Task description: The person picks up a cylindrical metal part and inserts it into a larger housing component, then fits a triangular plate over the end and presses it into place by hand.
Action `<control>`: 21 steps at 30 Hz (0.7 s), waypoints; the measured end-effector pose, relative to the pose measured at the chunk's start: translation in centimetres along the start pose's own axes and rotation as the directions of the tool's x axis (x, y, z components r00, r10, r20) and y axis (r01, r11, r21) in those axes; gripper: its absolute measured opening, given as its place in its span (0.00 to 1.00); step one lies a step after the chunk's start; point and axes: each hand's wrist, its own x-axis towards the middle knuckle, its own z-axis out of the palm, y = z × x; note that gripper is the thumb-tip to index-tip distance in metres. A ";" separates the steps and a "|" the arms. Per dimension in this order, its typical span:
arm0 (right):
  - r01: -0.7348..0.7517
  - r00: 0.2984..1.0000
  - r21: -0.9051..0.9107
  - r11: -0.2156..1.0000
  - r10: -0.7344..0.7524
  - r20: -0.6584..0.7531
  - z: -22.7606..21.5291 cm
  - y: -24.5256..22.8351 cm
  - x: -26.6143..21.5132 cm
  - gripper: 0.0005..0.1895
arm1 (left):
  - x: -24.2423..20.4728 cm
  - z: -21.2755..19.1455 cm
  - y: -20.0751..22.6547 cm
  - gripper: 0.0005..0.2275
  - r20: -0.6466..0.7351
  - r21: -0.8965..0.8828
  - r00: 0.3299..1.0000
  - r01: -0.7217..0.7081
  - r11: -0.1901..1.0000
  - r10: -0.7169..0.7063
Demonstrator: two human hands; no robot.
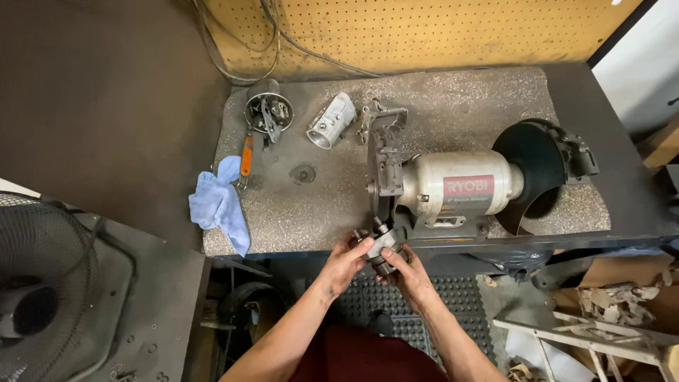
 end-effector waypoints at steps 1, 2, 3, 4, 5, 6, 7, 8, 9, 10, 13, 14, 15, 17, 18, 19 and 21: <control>-0.008 1.000 0.007 1.000 0.008 0.001 0.1 -0.2 -0.2 0.27 | 0.2 -0.2 -0.5 0.27 -0.010 -0.003 1.000 -0.012 1.000 0.012; -0.014 1.000 0.013 1.000 0.014 0.000 0.1 -0.5 -0.4 0.27 | 0.5 -0.3 -1.0 0.26 -0.017 -0.005 1.000 -0.024 1.000 0.024; -0.014 1.000 0.014 1.000 0.014 -0.004 -0.4 -0.1 0.2 0.27 | 1.0 -0.5 -1.4 0.26 -0.015 -0.004 1.000 -0.021 1.000 0.021; -0.018 1.000 0.010 1.000 0.018 -0.009 -1.0 0.6 0.5 0.28 | 1.2 -0.8 -2.1 0.25 -0.045 -0.025 0.999 -0.017 1.000 0.016; -0.022 1.000 0.006 1.000 0.022 -0.015 -1.5 1.2 0.9 0.30 | 1.4 -1.0 -2.7 0.23 -0.075 -0.046 0.997 -0.013 0.999 0.009; -0.028 0.999 0.007 1.000 0.029 -0.022 -1.6 1.2 0.9 0.30 | 1.9 -1.2 -3.2 0.23 -0.076 -0.047 0.997 -0.003 0.999 0.000; -0.022 0.999 -0.008 1.000 0.022 -0.023 -1.7 1.2 1.0 0.33 | 2.3 -1.3 -3.6 0.24 -0.079 -0.067 0.997 -0.007 0.998 0.001; -0.015 1.000 -0.023 1.000 0.015 -0.021 -1.7 1.1 1.1 0.35 | 2.7 -1.5 -3.9 0.25 -0.084 -0.086 0.996 -0.013 0.996 0.005; -0.021 0.999 -0.022 1.000 0.021 -0.025 -1.2 0.4 0.7 0.35 | 2.8 -1.6 -4.0 0.25 -0.086 -0.087 0.996 -0.006 0.996 -0.002; -0.020 1.000 -0.045 0.999 0.019 -0.024 -0.6 -0.3 0.5 0.34 | 3.0 -1.7 -4.0 0.24 -0.096 -0.093 0.995 0.002 0.996 -0.011; -0.024 0.999 -0.055 0.998 0.023 -0.024 -0.5 -0.4 0.3 0.34 | 2.9 -1.8 -3.9 0.23 -0.114 -0.107 0.993 0.019 0.994 -0.032; -0.030 0.999 -0.044 0.999 0.028 -0.024 -0.6 -0.1 0.4 0.34 | 2.8 -1.8 -3.8 0.22 -0.122 -0.114 0.992 0.028 0.993 -0.042; -0.027 0.999 -0.042 0.999 0.026 -0.024 -0.9 0.1 0.7 0.34 | 3.1 -1.8 -3.8 0.22 -0.121 -0.113 0.992 0.027 0.993 -0.041; -0.054 0.998 -0.048 0.997 0.052 -0.042 -1.4 0.9 0.7 0.35 | 3.1 -2.1 -4.3 0.25 -0.150 -0.094 0.987 0.048 0.994 -0.062; -0.052 0.998 -0.047 0.998 0.050 -0.042 -1.3 1.0 0.9 0.35 | 3.4 -2.4 -4.7 0.25 -0.148 -0.093 0.987 0.047 0.995 -0.060; -0.058 0.997 -0.053 0.997 0.056 -0.044 -1.3 0.9 1.0 0.35 | 3.8 -2.7 -5.0 0.27 -0.162 -0.086 0.985 0.051 0.995 -0.064; -0.069 0.997 -0.061 0.996 0.066 -0.049 -0.9 0.7 0.7 0.35 | 3.7 -2.7 -5.3 0.30 -0.177 -0.083 0.982 0.059 0.995 -0.073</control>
